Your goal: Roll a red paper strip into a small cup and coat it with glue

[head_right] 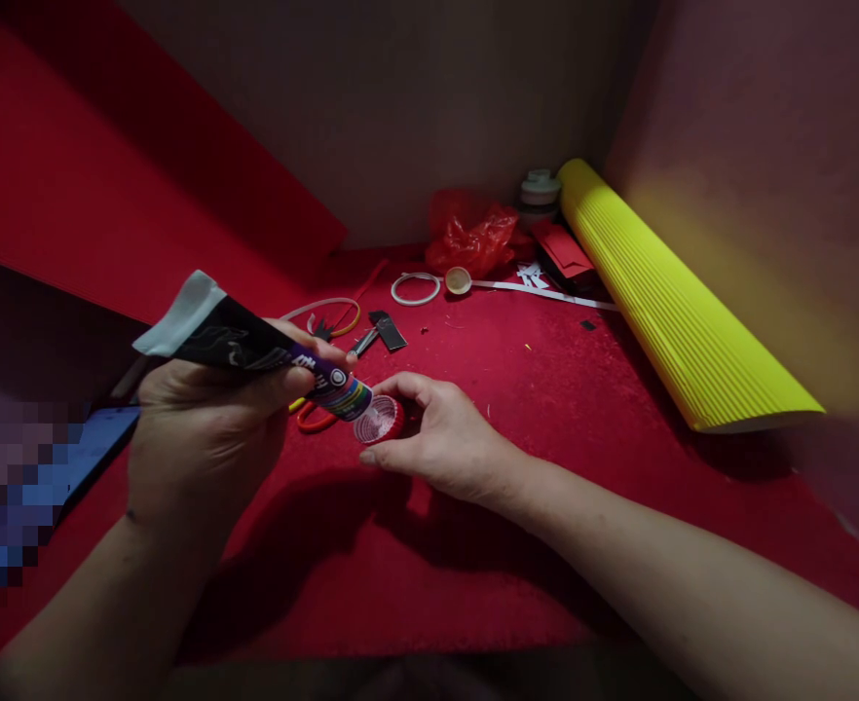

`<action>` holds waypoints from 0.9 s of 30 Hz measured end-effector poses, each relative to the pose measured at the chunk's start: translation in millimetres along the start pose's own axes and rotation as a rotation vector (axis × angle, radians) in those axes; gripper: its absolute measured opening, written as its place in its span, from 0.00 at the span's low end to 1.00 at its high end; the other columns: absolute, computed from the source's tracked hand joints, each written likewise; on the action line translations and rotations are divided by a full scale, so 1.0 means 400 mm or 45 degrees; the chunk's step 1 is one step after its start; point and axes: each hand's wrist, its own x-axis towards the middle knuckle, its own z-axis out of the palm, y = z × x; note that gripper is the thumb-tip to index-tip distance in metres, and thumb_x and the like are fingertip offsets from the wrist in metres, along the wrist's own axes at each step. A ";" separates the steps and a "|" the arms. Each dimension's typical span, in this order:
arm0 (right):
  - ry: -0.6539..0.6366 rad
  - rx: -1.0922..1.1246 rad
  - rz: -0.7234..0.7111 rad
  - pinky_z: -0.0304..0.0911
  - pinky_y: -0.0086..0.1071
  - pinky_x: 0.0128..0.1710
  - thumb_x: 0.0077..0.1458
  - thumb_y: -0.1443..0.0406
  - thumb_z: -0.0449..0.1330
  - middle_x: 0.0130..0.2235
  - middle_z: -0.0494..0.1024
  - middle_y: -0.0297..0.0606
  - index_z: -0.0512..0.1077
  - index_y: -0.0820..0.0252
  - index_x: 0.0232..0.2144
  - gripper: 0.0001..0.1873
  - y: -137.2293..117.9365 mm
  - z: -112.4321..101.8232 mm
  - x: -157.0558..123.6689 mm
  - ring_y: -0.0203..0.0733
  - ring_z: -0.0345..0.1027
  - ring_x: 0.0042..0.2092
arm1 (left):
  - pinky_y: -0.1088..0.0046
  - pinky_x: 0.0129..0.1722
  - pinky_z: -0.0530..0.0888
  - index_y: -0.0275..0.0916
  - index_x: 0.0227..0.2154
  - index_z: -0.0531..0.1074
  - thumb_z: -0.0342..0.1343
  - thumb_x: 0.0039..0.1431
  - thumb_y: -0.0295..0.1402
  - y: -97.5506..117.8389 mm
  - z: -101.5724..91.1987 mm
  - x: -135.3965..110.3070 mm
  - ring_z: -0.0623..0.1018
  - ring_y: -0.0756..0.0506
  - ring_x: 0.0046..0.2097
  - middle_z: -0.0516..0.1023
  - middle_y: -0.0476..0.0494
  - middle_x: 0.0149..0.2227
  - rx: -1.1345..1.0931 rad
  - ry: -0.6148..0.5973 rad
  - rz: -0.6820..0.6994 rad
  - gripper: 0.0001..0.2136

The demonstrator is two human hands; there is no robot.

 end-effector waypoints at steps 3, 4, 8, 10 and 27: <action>-0.014 0.059 0.019 0.61 0.29 0.33 0.36 0.72 0.68 0.29 0.71 0.30 0.70 0.62 0.35 0.19 -0.001 0.001 0.000 0.33 0.64 0.31 | 0.73 0.41 0.77 0.39 0.26 0.79 0.62 0.46 0.18 0.000 -0.001 -0.003 0.80 0.45 0.38 0.81 0.47 0.31 0.032 -0.025 0.013 0.08; -0.013 0.070 0.027 0.61 0.29 0.34 0.36 0.72 0.68 0.29 0.71 0.29 0.70 0.62 0.34 0.19 -0.002 0.002 0.000 0.33 0.64 0.31 | 0.74 0.41 0.77 0.39 0.26 0.79 0.62 0.46 0.18 0.000 -0.001 -0.004 0.80 0.45 0.38 0.81 0.48 0.31 0.041 -0.026 0.013 0.08; 0.002 0.068 0.044 0.61 0.29 0.34 0.35 0.73 0.68 0.28 0.71 0.28 0.70 0.62 0.34 0.19 -0.007 0.005 0.000 0.33 0.64 0.31 | 0.73 0.41 0.78 0.39 0.26 0.79 0.63 0.47 0.19 0.006 -0.001 -0.005 0.80 0.45 0.38 0.81 0.48 0.32 0.094 -0.021 0.029 0.07; 0.007 0.067 0.051 0.61 0.30 0.34 0.35 0.73 0.68 0.28 0.71 0.28 0.70 0.62 0.33 0.19 -0.008 0.006 0.000 0.33 0.64 0.30 | 0.73 0.41 0.78 0.38 0.26 0.79 0.63 0.47 0.20 0.008 -0.001 -0.005 0.80 0.44 0.38 0.81 0.47 0.32 0.104 -0.022 0.036 0.07; -0.017 0.110 0.065 0.59 0.28 0.33 0.35 0.73 0.69 0.28 0.71 0.28 0.69 0.64 0.34 0.19 -0.005 0.008 -0.003 0.32 0.63 0.30 | 0.73 0.40 0.79 0.40 0.26 0.79 0.63 0.48 0.20 -0.005 -0.008 -0.001 0.81 0.46 0.37 0.81 0.51 0.31 0.147 -0.071 0.104 0.08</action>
